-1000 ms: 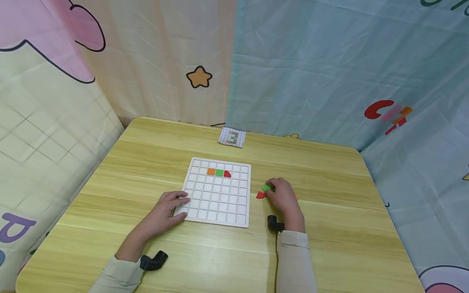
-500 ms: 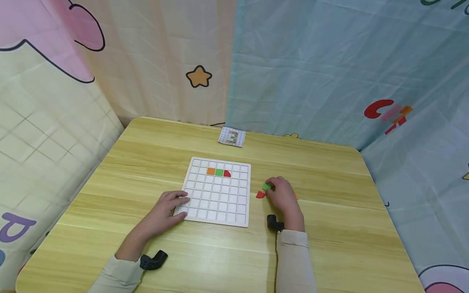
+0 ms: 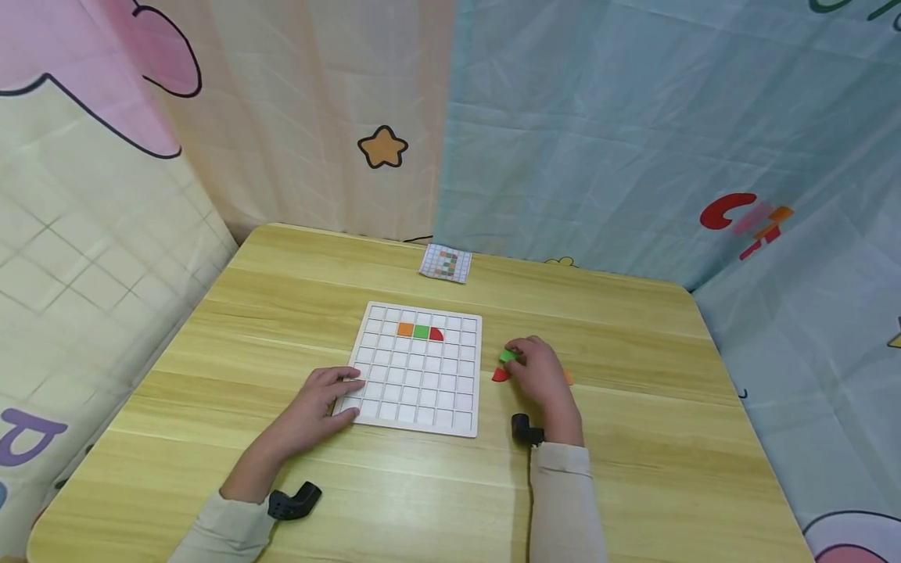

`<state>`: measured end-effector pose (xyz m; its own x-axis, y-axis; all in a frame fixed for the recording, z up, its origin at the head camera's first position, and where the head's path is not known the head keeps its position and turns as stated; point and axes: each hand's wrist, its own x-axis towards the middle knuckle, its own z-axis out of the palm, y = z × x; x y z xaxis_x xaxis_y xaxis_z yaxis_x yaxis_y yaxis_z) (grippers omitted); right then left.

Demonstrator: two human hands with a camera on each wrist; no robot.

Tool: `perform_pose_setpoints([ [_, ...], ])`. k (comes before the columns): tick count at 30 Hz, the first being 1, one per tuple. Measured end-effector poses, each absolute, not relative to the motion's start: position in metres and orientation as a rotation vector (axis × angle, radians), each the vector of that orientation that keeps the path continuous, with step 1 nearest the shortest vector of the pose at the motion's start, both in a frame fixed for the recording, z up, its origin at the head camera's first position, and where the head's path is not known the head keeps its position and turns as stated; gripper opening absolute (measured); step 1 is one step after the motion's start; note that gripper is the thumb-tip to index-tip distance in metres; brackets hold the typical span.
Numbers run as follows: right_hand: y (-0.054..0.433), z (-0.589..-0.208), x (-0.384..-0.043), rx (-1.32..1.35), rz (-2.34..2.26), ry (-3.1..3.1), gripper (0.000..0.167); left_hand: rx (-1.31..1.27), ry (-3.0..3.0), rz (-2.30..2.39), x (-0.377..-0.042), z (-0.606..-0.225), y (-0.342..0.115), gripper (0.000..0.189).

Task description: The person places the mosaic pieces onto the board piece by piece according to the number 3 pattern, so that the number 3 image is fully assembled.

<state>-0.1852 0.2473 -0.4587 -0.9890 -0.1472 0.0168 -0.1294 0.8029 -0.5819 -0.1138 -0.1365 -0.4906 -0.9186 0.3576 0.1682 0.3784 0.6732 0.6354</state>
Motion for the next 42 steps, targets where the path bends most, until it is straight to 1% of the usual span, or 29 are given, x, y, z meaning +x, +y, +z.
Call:
perform_pose_setpoints([
  [9, 0.234, -0.457, -0.191, -0.301, -1.004, 2.936, 0.026, -0.637, -2.826, -1.084, -0.117, -0.490, -0.137, 0.042],
  [18, 0.215, -0.451, -0.195, -0.299, -1.027, 2.882, 0.029, -0.626, -2.855, -1.091, -0.116, -0.490, -0.136, 0.042],
  [28, 0.192, -0.446, -0.203, -0.350, -1.046, 2.857, 0.028, -0.619, -2.854, -1.114, -0.112, -0.492, -0.136, 0.043],
  [42, 0.166, -0.447, -0.215, -0.425, -1.090, 2.781, 0.027, -0.628, -2.832, -1.119, -0.114, -0.493, -0.137, 0.042],
])
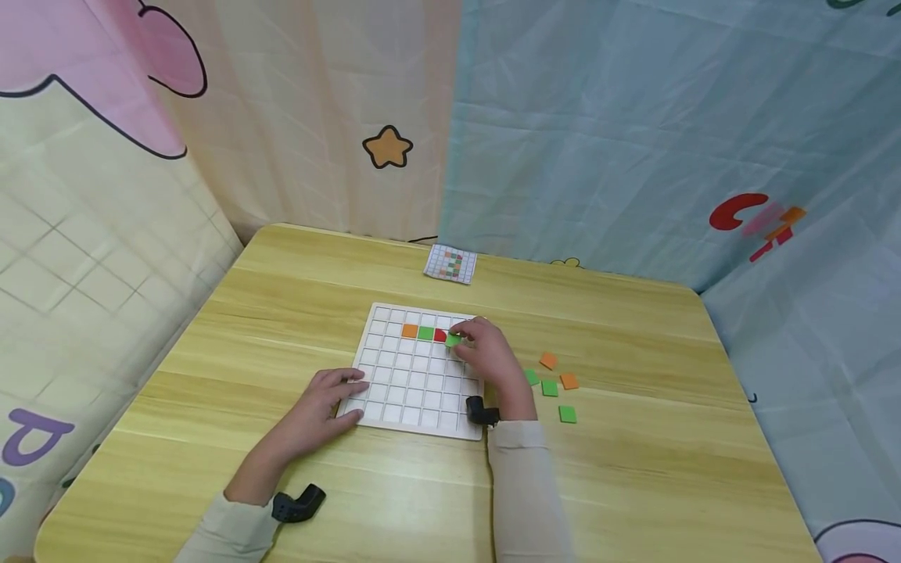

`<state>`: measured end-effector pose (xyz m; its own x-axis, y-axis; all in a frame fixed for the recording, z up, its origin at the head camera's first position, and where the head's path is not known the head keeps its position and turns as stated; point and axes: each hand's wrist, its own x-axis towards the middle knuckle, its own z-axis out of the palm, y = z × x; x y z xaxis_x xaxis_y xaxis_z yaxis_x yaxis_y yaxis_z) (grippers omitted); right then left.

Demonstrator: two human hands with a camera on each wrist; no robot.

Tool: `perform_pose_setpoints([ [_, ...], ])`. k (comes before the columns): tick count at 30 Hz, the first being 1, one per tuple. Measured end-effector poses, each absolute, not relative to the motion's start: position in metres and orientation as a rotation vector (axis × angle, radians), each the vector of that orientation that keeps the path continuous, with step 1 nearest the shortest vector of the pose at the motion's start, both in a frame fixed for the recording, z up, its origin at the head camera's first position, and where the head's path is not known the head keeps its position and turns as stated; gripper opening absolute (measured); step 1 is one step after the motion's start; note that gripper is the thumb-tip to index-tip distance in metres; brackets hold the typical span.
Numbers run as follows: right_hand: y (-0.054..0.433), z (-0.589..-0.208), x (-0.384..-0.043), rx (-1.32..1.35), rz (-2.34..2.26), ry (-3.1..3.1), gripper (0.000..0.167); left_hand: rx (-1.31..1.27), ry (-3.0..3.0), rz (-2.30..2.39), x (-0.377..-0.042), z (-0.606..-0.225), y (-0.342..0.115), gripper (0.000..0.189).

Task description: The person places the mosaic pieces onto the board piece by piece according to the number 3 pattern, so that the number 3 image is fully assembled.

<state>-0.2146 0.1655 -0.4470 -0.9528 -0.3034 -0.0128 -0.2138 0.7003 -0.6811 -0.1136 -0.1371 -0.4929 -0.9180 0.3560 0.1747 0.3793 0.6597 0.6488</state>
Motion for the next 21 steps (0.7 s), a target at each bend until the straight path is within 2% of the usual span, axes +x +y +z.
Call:
perform_pose_setpoints([
  [21, 0.142, -0.458, -0.223, -0.483, -0.980, 2.791, 0.024, -0.634, -2.831, -1.109, -0.114, -0.491, -0.137, 0.042],
])
